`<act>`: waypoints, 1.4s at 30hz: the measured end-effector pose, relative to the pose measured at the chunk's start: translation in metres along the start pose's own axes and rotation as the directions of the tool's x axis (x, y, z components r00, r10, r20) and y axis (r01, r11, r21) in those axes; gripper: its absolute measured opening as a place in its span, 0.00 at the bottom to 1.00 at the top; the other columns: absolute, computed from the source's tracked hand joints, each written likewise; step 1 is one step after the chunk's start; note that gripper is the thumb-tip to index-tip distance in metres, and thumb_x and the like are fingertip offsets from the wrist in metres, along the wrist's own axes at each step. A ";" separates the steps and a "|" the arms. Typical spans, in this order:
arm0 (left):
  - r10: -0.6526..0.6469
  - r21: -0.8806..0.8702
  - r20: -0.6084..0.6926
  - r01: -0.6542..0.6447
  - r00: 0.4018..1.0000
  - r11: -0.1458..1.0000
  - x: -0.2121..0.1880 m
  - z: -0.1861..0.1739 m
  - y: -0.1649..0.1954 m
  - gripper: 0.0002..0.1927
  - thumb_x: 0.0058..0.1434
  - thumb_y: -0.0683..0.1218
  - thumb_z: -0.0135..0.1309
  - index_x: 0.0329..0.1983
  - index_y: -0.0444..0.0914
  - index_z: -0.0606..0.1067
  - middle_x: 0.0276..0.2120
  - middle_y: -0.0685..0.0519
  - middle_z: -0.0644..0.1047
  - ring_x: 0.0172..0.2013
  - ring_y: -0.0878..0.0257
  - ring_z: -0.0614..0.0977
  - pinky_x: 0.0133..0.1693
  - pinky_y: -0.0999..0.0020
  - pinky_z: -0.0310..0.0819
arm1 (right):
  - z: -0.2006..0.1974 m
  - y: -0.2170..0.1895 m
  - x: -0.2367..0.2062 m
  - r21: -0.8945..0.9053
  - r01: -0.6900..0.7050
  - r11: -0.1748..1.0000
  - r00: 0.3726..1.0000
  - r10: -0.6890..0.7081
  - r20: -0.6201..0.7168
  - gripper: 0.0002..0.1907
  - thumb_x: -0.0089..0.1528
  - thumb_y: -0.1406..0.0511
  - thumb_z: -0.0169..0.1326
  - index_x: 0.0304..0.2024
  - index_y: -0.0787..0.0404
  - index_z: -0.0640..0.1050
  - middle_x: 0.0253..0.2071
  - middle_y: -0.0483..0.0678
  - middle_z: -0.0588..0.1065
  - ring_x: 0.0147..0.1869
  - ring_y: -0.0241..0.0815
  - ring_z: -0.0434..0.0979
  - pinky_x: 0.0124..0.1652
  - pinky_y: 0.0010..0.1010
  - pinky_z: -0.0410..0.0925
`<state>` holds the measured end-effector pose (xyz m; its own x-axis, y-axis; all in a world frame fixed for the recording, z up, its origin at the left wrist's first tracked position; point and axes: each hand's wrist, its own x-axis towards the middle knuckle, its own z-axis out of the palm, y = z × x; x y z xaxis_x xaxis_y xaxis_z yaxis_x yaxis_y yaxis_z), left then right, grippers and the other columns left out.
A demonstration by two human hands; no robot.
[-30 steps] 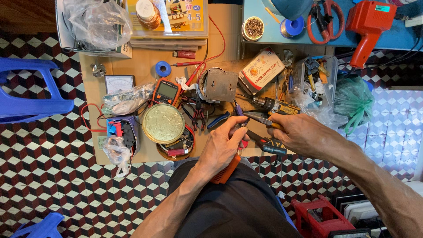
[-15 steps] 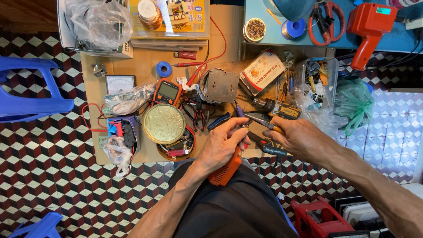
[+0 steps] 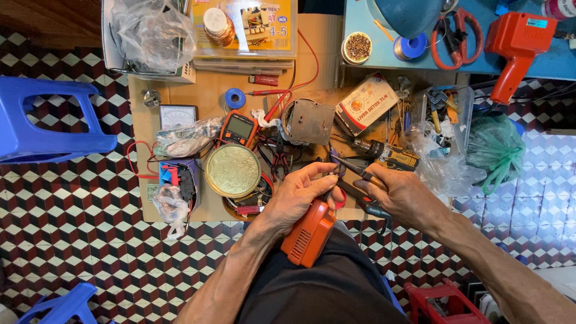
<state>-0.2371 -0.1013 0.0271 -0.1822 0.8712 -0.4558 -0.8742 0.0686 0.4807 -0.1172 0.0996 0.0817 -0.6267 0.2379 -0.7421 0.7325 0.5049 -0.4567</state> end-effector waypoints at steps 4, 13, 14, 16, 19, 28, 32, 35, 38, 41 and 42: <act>-0.008 0.007 0.006 0.008 1.000 1.000 0.000 0.000 0.001 0.22 0.72 0.46 0.50 0.65 0.29 0.67 0.34 0.49 0.80 0.30 0.70 0.80 0.34 0.74 0.79 | 0.005 0.008 0.003 0.009 0.214 0.977 0.974 -0.213 -0.074 0.12 0.66 0.56 0.49 0.39 0.54 0.79 0.24 0.42 0.80 0.23 0.33 0.79 0.21 0.26 0.72; -0.064 -0.054 0.022 0.065 0.998 0.996 -0.001 0.001 0.003 0.23 0.71 0.46 0.50 0.64 0.30 0.67 0.34 0.49 0.80 0.30 0.69 0.81 0.36 0.69 0.83 | 0.010 0.017 0.003 0.044 0.128 0.991 0.991 -0.126 -0.046 0.10 0.66 0.58 0.49 0.40 0.53 0.79 0.24 0.42 0.80 0.22 0.34 0.78 0.20 0.28 0.70; -0.074 -0.082 0.027 0.076 0.997 0.994 -0.001 0.002 0.003 0.22 0.70 0.46 0.50 0.64 0.31 0.66 0.33 0.50 0.79 0.30 0.69 0.81 0.36 0.67 0.84 | 0.011 0.017 0.003 0.042 0.146 0.988 0.988 -0.143 -0.054 0.10 0.66 0.58 0.49 0.40 0.53 0.79 0.24 0.42 0.80 0.22 0.34 0.78 0.20 0.27 0.70; -0.081 -0.088 0.023 0.082 0.996 0.993 -0.002 0.002 0.001 0.23 0.70 0.46 0.50 0.64 0.31 0.66 0.33 0.50 0.79 0.30 0.69 0.81 0.36 0.66 0.84 | 0.011 0.017 0.003 0.041 0.180 0.983 0.982 -0.177 -0.071 0.09 0.65 0.59 0.49 0.40 0.53 0.78 0.24 0.42 0.79 0.22 0.32 0.78 0.20 0.27 0.71; -0.053 -0.044 0.007 0.054 0.999 0.998 -0.001 0.002 0.000 0.23 0.71 0.46 0.50 0.65 0.30 0.67 0.34 0.49 0.80 0.30 0.69 0.81 0.36 0.70 0.82 | 0.012 0.018 0.002 0.027 0.174 0.984 0.982 -0.172 -0.084 0.09 0.66 0.59 0.50 0.40 0.53 0.78 0.22 0.43 0.78 0.21 0.33 0.77 0.20 0.28 0.70; -0.043 0.028 -0.029 0.044 0.999 0.999 0.000 0.006 0.002 0.21 0.72 0.49 0.49 0.61 0.31 0.67 0.32 0.49 0.80 0.29 0.69 0.81 0.34 0.72 0.80 | 0.009 0.012 0.004 0.056 0.147 0.988 0.986 -0.142 -0.086 0.10 0.66 0.58 0.52 0.42 0.55 0.79 0.25 0.44 0.78 0.27 0.37 0.78 0.26 0.33 0.71; -0.040 0.041 -0.034 0.041 0.999 0.998 0.003 0.008 0.002 0.21 0.72 0.50 0.50 0.61 0.32 0.68 0.31 0.50 0.80 0.27 0.70 0.81 0.32 0.73 0.79 | 0.010 0.016 0.006 0.134 0.186 0.973 0.981 -0.176 -0.084 0.12 0.65 0.59 0.52 0.50 0.52 0.79 0.27 0.43 0.76 0.30 0.34 0.77 0.29 0.29 0.70; -0.043 0.050 -0.033 0.044 0.999 0.998 0.003 0.007 0.001 0.21 0.72 0.50 0.50 0.61 0.32 0.68 0.31 0.50 0.80 0.27 0.70 0.80 0.32 0.74 0.78 | 0.019 0.024 0.009 0.311 0.097 0.946 0.995 -0.092 -0.028 0.16 0.66 0.59 0.49 0.56 0.50 0.78 0.27 0.42 0.75 0.30 0.33 0.73 0.30 0.27 0.68; -0.028 0.012 -0.012 0.028 1.000 1.000 0.004 0.006 -0.001 0.21 0.72 0.50 0.50 0.61 0.32 0.68 0.31 0.50 0.80 0.28 0.70 0.81 0.33 0.74 0.78 | 0.036 0.032 0.018 0.499 0.123 0.858 0.992 -0.118 -0.041 0.16 0.69 0.58 0.48 0.50 0.59 0.80 0.30 0.40 0.76 0.31 0.32 0.71 0.32 0.25 0.67; -0.007 0.010 -0.002 0.007 1.000 1.000 0.004 0.005 -0.001 0.21 0.73 0.49 0.50 0.62 0.31 0.69 0.32 0.50 0.80 0.29 0.70 0.80 0.34 0.74 0.78 | 0.052 0.038 0.023 0.611 0.140 0.779 0.989 -0.133 -0.056 0.17 0.71 0.59 0.48 0.54 0.62 0.80 0.33 0.42 0.74 0.35 0.32 0.70 0.35 0.26 0.66; 0.000 0.021 0.000 0.000 1.000 1.000 0.004 0.005 0.000 0.21 0.74 0.49 0.50 0.62 0.30 0.69 0.32 0.50 0.80 0.29 0.70 0.80 0.35 0.74 0.78 | 0.057 0.038 0.024 0.611 0.166 0.774 0.986 -0.143 -0.086 0.18 0.70 0.59 0.48 0.57 0.60 0.79 0.35 0.41 0.75 0.37 0.30 0.71 0.37 0.24 0.67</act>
<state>-0.2354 -0.0954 0.0289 -0.1823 0.8710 -0.4561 -0.8647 0.0787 0.4960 -0.0892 0.0768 0.0189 -0.7458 0.2333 -0.6240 0.6255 -0.0772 -0.7764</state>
